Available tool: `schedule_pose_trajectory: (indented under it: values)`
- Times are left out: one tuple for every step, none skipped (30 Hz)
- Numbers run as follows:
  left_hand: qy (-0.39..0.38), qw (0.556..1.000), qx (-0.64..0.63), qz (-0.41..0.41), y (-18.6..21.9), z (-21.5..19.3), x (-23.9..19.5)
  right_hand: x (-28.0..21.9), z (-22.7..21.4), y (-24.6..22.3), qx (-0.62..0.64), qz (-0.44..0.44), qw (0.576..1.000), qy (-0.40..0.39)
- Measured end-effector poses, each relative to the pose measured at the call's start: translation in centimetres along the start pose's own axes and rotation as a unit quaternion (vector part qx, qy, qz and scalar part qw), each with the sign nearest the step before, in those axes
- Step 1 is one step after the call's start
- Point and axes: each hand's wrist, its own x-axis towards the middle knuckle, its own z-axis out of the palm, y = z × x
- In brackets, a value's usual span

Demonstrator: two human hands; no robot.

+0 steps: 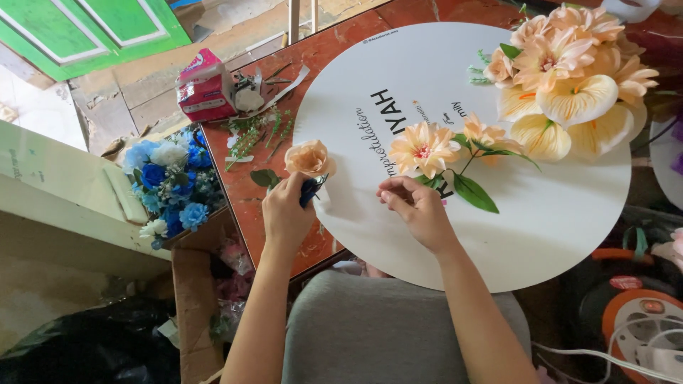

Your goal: The person arranges artificial flowers on a white circular board. They use pliers to trim stems and adjust petals, then place the flowers and leaves onto the board to form a decorative arrangement.

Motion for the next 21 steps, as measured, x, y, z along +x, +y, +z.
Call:
schedule_pose_trajectory:
  values:
    - [0.0,1.0,-0.001,0.001,0.1,0.1,0.0,0.0,-0.1,0.0,0.0,0.0,1.0,0.002]
    - [-0.005,1.0,-0.004,-0.008,0.2,0.1,-0.1,0.0,-0.2,0.0,-0.008,-0.002,1.0,0.002]
    - [-0.01,1.0,-0.007,-0.018,0.2,0.2,-0.2,0.1,-0.3,0.1,-0.016,-0.004,1.0,0.003]
    - [-0.011,1.0,-0.006,-0.018,0.1,0.2,-0.1,0.1,-0.3,0.0,-0.015,-0.003,1.0,0.003]
    - [0.003,1.0,0.011,-0.004,0.1,0.2,-0.1,0.2,-0.4,-0.1,-0.021,-0.001,1.0,-0.003]
    - [0.015,0.999,0.028,0.009,0.0,0.2,-0.2,0.2,-0.4,-0.2,-0.028,0.003,1.0,-0.01]
    - [0.013,1.0,0.027,0.008,0.1,0.1,-0.2,0.2,-0.4,0.0,-0.028,0.005,1.0,-0.01]
    - [0.016,1.0,0.023,0.007,0.2,0.1,-0.2,0.2,-0.5,0.2,-0.031,0.001,0.999,-0.01]
    - [0.018,1.0,0.019,0.006,0.3,0.1,-0.2,0.2,-0.5,0.3,-0.035,-0.003,0.999,-0.01]
    - [0.018,1.0,0.018,0.006,0.3,0.3,-0.2,0.2,-0.5,0.1,-0.035,-0.003,0.999,-0.009]
    - [0.021,0.999,0.024,0.008,0.2,0.5,-0.2,0.1,-0.5,-0.1,-0.035,-0.003,0.999,-0.006]
    - [0.024,0.999,0.031,0.009,0.2,0.6,-0.2,0.1,-0.4,-0.3,-0.036,-0.003,0.999,-0.003]
    - [0.024,0.999,0.031,0.009,0.0,0.5,-0.3,0.0,-0.4,-0.2,-0.036,-0.003,0.999,-0.003]
    - [0.033,0.999,0.027,-0.003,-0.2,0.4,-0.2,0.1,-0.5,-0.2,-0.035,-0.001,0.999,-0.003]
    - [0.041,0.999,0.022,-0.014,-0.3,0.3,-0.2,0.1,-0.6,-0.1,-0.035,0.002,0.999,-0.003]
    - [0.04,0.999,0.021,-0.014,-0.3,0.6,-0.1,0.2,-0.7,-0.1,-0.035,0.003,0.999,-0.001]
    - [0.033,0.999,0.034,-0.005,-0.2,0.8,0.0,0.2,-0.8,-0.1,-0.037,0.001,0.999,-0.004]
    - [0.026,0.998,0.048,0.001,-0.2,0.8,-0.1,0.2,-0.7,0.0,-0.039,-0.001,0.999,-0.009]
    - [0.024,0.998,0.049,-0.001,-0.2,0.9,-0.5,0.1,-0.7,0.1,-0.038,0.001,0.999,-0.011]
    - [0.018,0.999,0.051,0.003,-0.3,1.1,-0.5,0.2,-0.7,0.1,-0.038,0.001,0.999,-0.011]
    - [0.011,0.998,0.054,0.006,-0.4,1.3,-0.6,0.3,-0.7,0.1,-0.038,0.0,0.999,-0.011]
